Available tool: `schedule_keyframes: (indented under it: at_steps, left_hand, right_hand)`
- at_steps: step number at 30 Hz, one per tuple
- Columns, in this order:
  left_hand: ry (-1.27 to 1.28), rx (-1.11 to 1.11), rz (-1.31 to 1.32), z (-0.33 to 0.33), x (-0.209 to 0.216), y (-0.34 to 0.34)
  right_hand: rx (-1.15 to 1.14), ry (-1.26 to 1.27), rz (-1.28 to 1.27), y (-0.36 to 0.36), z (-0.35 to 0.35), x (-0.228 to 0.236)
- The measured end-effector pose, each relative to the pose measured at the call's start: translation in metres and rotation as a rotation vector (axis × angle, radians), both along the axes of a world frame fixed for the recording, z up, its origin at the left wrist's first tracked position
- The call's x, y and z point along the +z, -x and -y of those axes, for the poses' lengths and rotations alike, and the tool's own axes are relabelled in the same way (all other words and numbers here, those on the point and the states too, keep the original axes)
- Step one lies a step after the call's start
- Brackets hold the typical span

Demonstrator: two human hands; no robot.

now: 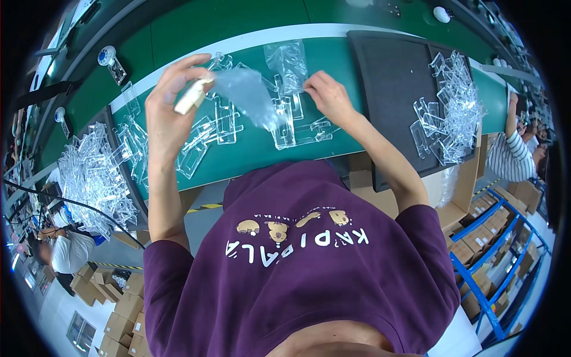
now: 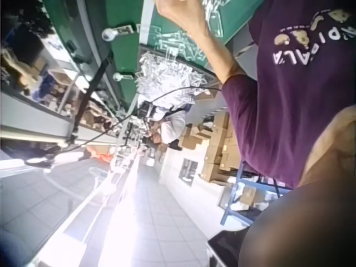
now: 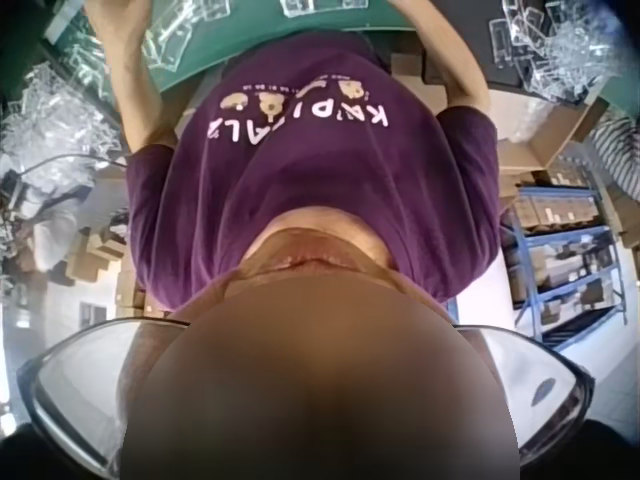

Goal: Packaging small components into plastic bags and using a handheld device at a factory workstation.

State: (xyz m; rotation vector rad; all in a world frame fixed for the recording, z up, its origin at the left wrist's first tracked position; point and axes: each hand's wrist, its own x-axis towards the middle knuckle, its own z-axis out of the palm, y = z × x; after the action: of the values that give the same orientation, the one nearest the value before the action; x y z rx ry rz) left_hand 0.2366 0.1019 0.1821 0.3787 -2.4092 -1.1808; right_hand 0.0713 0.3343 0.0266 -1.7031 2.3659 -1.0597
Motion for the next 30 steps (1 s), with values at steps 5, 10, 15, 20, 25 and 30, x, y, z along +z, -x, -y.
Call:
schedule_keyframes:
  at_steps: [5, 10, 15, 20, 25, 30]
  left_hand:
    - [0.039, -0.097, -0.06, 0.007, 0.02, -0.008]
    - [0.11, -0.341, -0.083, -0.018, 0.02, 0.01]
    - [0.03, -0.31, -0.11, -0.041, -0.011, 0.017]
    - [-0.288, 0.09, -0.15, -0.078, -0.002, -0.012]
    - [-0.641, 0.246, -0.364, -0.091, -0.014, -0.087]
    - [-1.452, 0.758, -0.678, -0.102, -0.104, -0.241]
  right_hand:
    - [-0.181, -0.03, 0.625, 0.01, 0.013, 0.1]
    - [-0.039, -0.064, 0.845, 0.011, 0.021, 0.122]
    - [0.212, -0.129, 0.729, -0.006, 0.032, 0.149]
    - [0.235, 0.262, 0.828, -0.061, 0.045, 0.155]
    - [0.398, -0.317, 1.039, -0.124, 0.055, 0.127]
    - [0.709, -0.816, 1.198, -0.177, 0.077, 0.108]
